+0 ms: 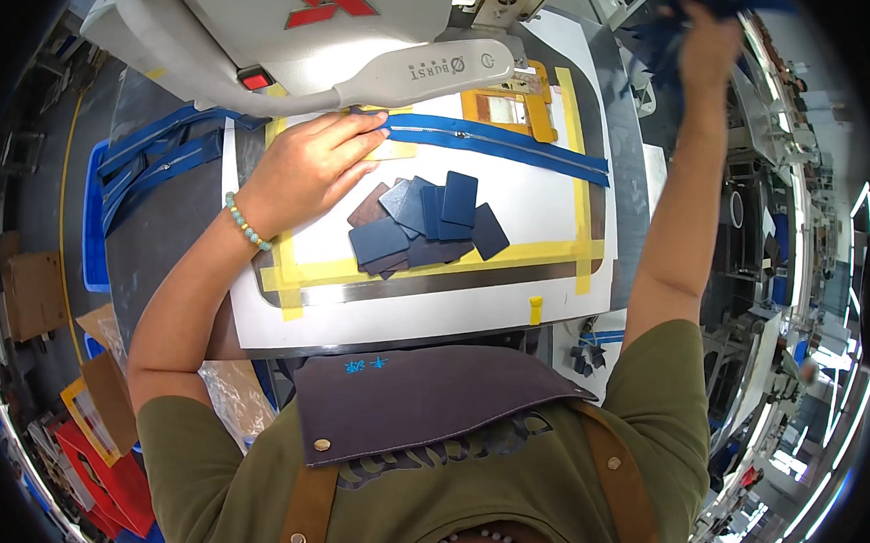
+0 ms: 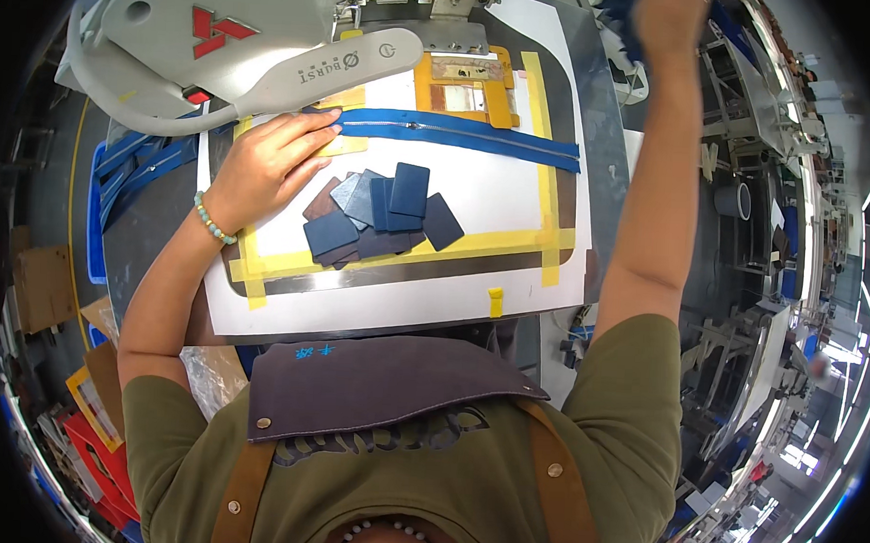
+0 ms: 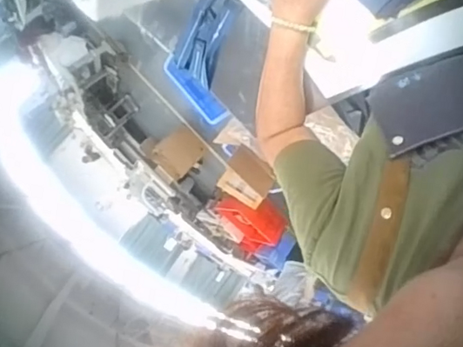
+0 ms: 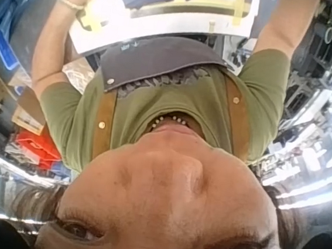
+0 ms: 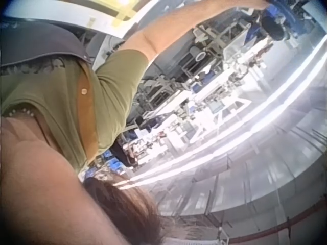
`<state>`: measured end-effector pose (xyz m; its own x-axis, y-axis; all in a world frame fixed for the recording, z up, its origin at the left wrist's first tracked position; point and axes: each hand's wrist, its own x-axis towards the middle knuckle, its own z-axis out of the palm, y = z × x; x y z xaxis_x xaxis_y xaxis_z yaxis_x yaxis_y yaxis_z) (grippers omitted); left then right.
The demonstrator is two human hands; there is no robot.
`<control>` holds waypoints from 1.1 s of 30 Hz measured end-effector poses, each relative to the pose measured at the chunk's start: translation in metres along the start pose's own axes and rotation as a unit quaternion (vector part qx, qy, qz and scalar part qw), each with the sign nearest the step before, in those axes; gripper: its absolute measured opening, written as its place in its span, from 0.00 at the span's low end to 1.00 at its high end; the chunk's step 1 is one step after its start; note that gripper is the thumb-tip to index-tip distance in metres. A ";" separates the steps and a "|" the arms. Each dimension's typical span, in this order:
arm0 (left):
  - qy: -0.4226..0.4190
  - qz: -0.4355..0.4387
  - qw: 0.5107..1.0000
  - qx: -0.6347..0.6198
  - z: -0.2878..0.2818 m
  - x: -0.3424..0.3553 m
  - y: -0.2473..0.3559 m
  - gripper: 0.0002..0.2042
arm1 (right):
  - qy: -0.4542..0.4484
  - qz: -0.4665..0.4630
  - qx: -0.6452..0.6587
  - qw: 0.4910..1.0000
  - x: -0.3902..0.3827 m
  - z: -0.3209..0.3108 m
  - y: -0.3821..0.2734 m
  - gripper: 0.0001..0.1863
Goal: Sew small blue leather patches onto long blue leather straps using an industrial sewing machine.
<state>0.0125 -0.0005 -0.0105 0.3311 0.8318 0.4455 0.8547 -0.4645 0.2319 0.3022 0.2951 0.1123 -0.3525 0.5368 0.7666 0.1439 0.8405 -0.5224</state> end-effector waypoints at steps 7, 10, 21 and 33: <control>0.000 0.010 0.999 0.030 -0.002 -0.002 0.002 0.15 | -0.282 -0.116 -0.267 0.914 -0.088 0.123 -0.008 0.26; 0.008 0.013 0.999 0.041 -0.001 -0.003 0.003 0.16 | -0.282 -0.179 -0.298 0.894 -0.093 0.129 -0.017 0.30; 0.015 0.009 0.999 0.050 -0.002 -0.002 0.003 0.16 | -0.233 -0.238 -0.189 0.924 -0.099 0.134 -0.019 0.26; 0.003 -0.002 0.999 0.051 -0.002 0.000 0.005 0.16 | -0.195 -0.144 -0.260 0.935 -0.107 0.147 -0.018 0.26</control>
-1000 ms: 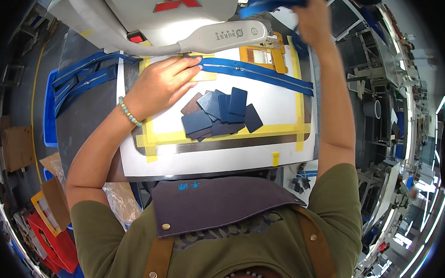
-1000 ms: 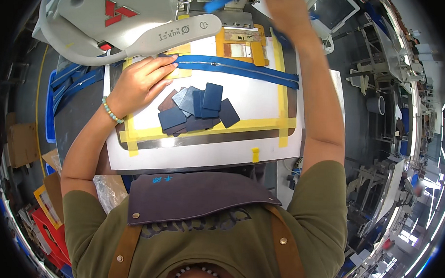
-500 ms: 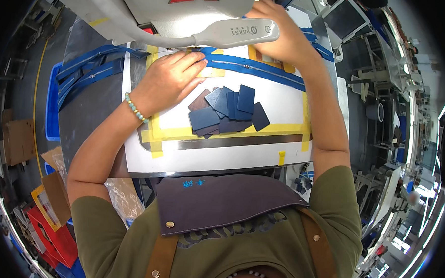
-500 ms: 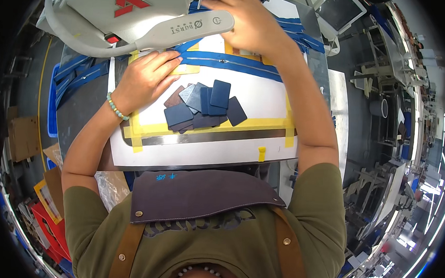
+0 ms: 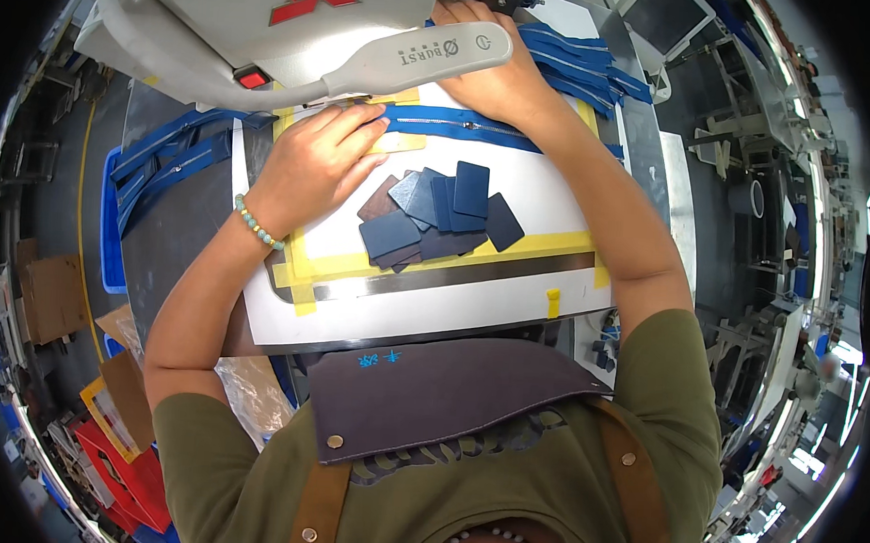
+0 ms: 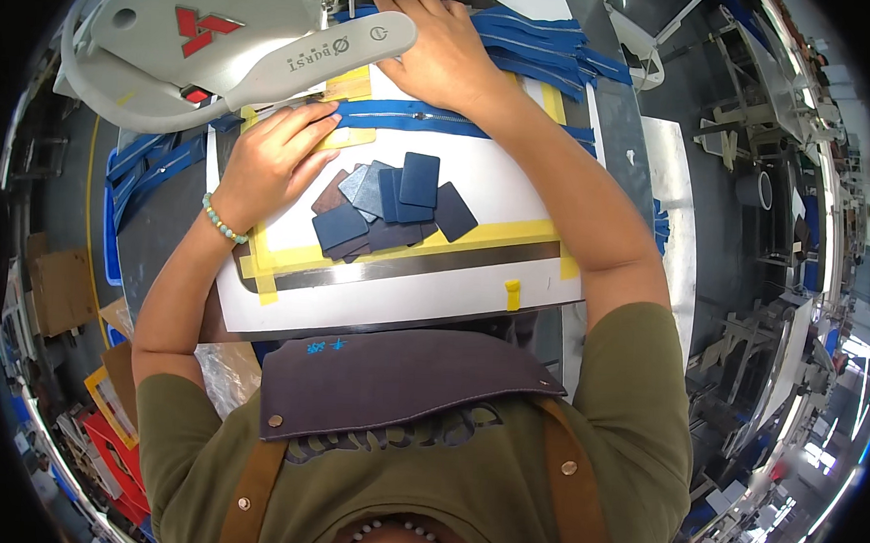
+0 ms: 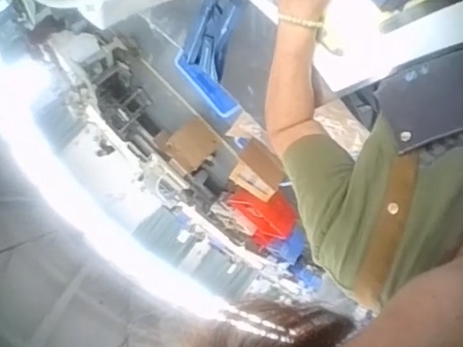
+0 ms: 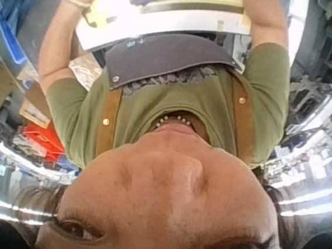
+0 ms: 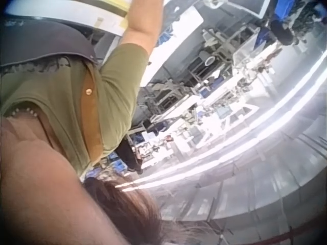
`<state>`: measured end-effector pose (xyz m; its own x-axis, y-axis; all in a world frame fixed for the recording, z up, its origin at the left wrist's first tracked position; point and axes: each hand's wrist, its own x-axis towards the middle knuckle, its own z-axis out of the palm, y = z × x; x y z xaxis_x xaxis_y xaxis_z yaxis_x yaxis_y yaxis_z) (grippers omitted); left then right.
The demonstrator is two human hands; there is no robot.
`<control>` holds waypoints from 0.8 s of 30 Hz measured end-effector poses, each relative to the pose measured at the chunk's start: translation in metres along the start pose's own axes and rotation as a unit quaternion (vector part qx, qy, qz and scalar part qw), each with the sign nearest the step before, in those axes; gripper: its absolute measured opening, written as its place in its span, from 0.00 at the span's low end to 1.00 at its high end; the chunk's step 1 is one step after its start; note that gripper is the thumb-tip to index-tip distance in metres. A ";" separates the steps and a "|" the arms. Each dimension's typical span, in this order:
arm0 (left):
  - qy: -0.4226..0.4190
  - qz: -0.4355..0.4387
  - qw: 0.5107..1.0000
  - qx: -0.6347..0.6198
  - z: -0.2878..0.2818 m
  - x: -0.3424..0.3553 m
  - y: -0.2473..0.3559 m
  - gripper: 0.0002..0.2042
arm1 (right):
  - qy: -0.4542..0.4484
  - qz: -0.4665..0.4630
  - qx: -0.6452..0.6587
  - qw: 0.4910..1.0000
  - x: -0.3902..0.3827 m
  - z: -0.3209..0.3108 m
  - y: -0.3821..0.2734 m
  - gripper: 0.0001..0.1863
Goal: Sew small blue leather patches onto long blue leather straps using an industrial sewing machine.
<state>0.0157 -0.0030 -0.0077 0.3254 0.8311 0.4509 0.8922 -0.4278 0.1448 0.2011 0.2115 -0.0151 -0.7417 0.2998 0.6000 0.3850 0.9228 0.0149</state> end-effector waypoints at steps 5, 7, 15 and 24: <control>-0.011 -0.009 1.000 -0.001 0.000 0.002 0.002 0.16 | -0.028 -0.072 0.165 0.983 0.012 -0.062 0.013 0.28; 0.002 0.002 1.000 0.013 -0.001 0.002 0.003 0.16 | -0.048 -0.124 0.103 0.986 0.021 -0.078 0.013 0.27; -0.008 -0.009 1.000 0.016 -0.002 0.002 0.003 0.17 | -0.217 0.023 0.311 0.925 0.003 -0.065 -0.001 0.18; -0.005 -0.003 1.000 0.013 -0.002 0.002 0.002 0.17 | -0.332 -0.050 0.204 0.920 -0.005 -0.078 -0.003 0.16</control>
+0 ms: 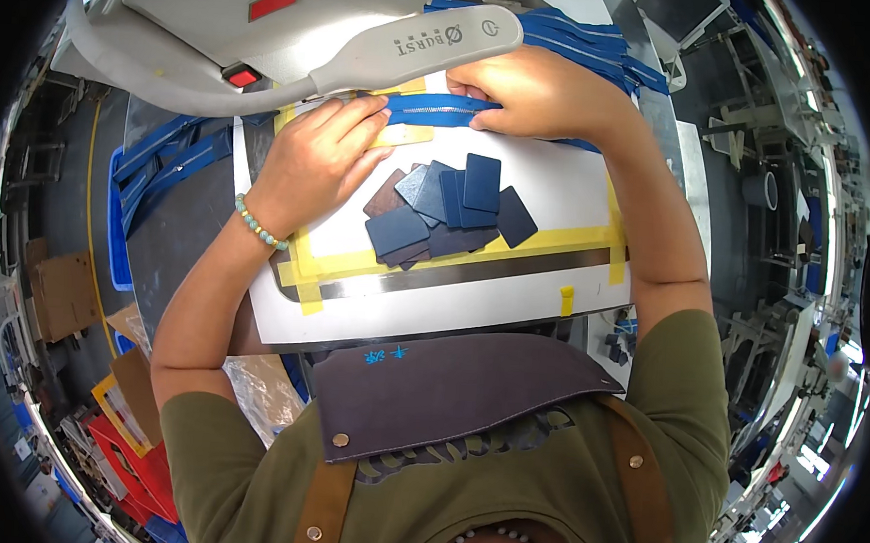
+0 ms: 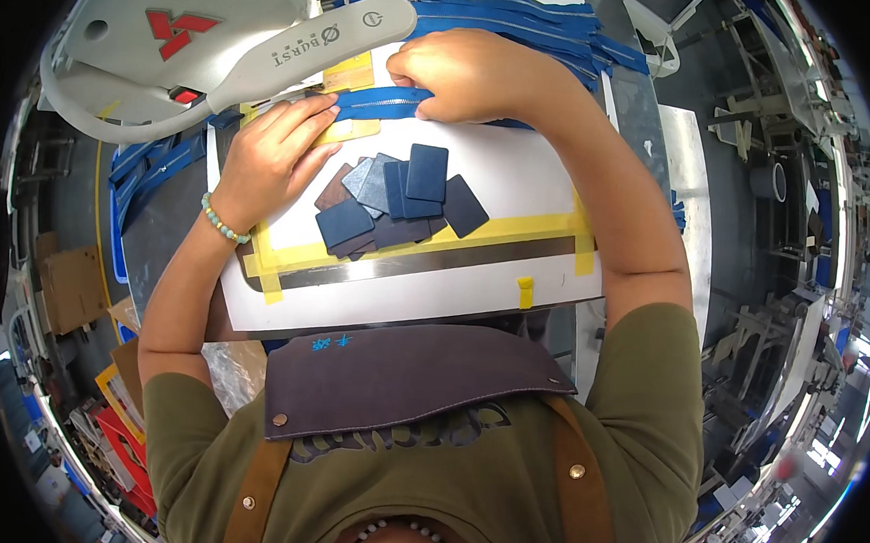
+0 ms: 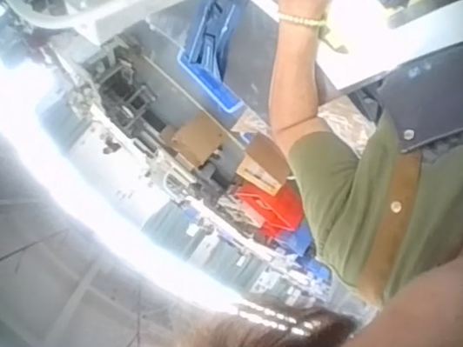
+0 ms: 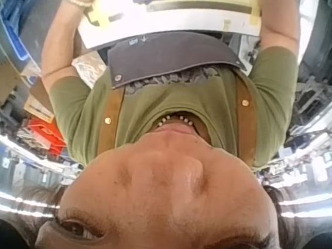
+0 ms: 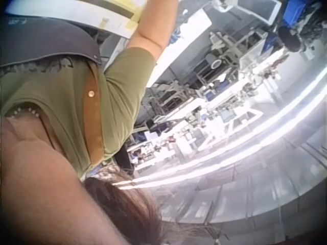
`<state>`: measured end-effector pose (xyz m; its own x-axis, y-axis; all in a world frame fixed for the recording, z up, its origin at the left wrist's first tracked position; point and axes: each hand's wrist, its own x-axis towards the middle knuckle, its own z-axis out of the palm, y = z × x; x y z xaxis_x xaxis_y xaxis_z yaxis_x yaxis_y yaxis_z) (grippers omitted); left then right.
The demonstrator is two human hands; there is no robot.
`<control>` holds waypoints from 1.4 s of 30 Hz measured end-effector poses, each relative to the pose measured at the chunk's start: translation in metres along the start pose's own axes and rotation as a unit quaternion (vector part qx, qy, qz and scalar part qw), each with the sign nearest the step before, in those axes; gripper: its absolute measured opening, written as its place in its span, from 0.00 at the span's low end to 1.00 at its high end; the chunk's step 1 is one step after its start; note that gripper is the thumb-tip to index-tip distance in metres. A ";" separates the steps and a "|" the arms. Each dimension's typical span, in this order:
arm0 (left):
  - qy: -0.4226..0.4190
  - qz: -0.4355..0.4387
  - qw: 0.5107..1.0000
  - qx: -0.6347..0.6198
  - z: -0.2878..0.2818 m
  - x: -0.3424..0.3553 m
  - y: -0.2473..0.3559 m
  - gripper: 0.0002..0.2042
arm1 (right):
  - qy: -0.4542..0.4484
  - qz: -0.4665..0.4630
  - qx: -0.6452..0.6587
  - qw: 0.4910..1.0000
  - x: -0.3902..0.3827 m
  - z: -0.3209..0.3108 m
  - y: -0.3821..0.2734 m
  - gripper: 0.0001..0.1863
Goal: Sew small blue leather patches onto long blue leather straps using an industrial sewing machine.
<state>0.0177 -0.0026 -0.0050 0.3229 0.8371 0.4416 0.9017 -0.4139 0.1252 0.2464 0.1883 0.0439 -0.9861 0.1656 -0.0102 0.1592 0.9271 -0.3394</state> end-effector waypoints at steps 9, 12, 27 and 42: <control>0.003 0.000 1.000 0.000 0.000 -0.001 -0.001 0.17 | -0.155 0.189 0.186 0.952 -0.004 -0.054 -0.011 0.12; 0.005 0.007 1.000 0.002 -0.001 0.001 0.001 0.17 | -0.060 0.115 0.146 0.981 -0.023 -0.053 0.015 0.16; 0.023 0.009 0.998 0.057 0.001 0.000 0.004 0.18 | 0.033 -0.093 0.027 0.995 -0.007 -0.014 0.002 0.19; 0.034 0.029 0.999 0.021 0.002 -0.006 -0.001 0.16 | 0.031 -0.026 0.188 0.981 0.013 0.007 0.010 0.13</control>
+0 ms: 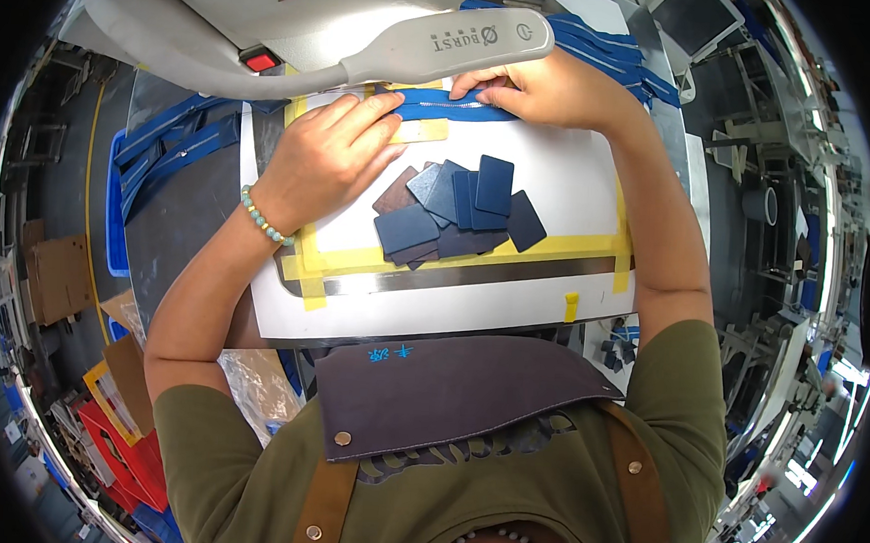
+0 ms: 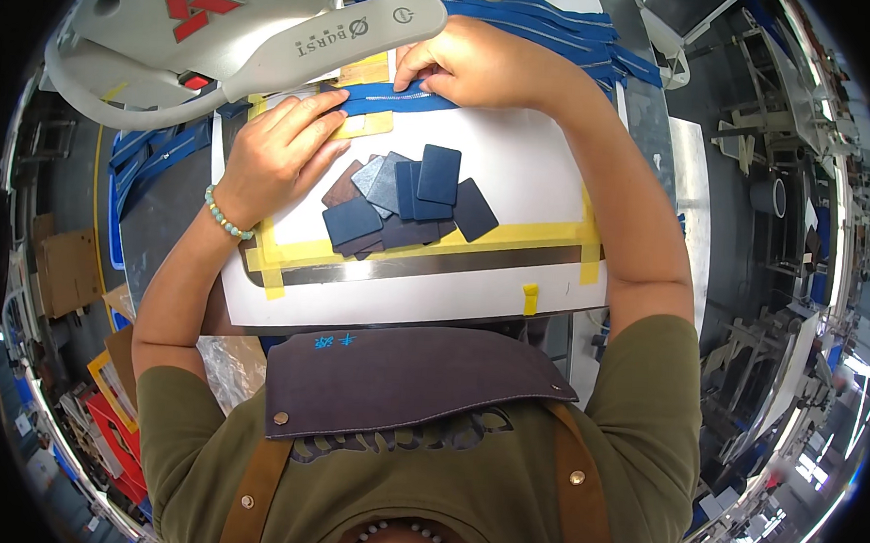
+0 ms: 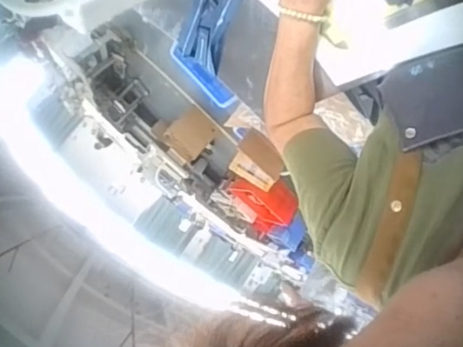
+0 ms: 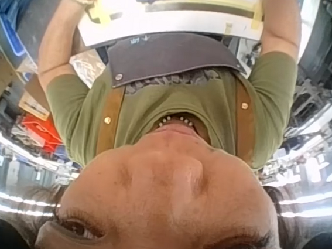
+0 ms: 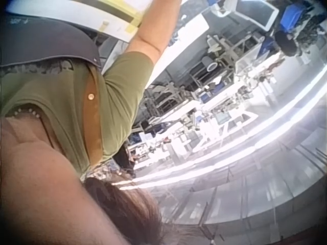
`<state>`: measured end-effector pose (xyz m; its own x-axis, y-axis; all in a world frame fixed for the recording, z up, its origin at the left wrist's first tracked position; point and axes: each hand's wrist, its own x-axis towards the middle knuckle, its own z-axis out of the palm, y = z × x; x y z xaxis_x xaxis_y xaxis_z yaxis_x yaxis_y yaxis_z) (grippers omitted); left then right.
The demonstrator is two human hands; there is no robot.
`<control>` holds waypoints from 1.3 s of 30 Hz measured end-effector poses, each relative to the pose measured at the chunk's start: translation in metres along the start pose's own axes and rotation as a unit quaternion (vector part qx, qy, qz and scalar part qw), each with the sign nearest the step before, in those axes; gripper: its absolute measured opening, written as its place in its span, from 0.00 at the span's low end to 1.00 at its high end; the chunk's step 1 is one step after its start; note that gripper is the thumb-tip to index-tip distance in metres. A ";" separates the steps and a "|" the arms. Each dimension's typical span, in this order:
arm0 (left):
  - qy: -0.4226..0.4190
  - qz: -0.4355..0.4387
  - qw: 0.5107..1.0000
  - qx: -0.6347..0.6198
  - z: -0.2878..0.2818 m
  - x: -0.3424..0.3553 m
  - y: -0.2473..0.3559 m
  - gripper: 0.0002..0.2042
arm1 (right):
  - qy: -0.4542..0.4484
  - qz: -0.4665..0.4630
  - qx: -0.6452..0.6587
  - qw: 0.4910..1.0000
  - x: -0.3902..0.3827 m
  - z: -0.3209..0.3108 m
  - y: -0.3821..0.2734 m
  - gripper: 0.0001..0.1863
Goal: Sew small blue leather patches onto long blue leather straps using an industrial sewing machine.
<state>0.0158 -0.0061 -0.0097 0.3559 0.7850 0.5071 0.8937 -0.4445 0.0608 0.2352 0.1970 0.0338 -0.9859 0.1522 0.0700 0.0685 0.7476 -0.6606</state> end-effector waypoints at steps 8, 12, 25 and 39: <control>-0.029 -0.003 0.999 -0.018 -0.001 0.004 0.000 0.16 | -0.007 0.028 -0.015 0.999 0.003 0.002 -0.006 0.13; -0.021 -0.003 0.999 -0.027 0.000 0.003 -0.001 0.16 | 0.109 0.052 -0.003 0.993 0.003 0.013 -0.002 0.14; -0.042 -0.008 0.999 -0.022 -0.003 0.005 0.000 0.15 | 0.163 -0.107 0.314 0.929 0.018 0.030 0.035 0.23; -0.026 -0.005 0.999 -0.039 -0.001 0.005 -0.001 0.16 | 0.203 -0.063 0.272 0.939 0.022 0.013 0.016 0.22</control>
<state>0.0167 -0.0022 -0.0065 0.3623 0.8098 0.4615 0.8741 -0.4671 0.1335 0.2127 0.2035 0.0148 -0.8343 0.4008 0.3785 -0.2412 0.3521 -0.9043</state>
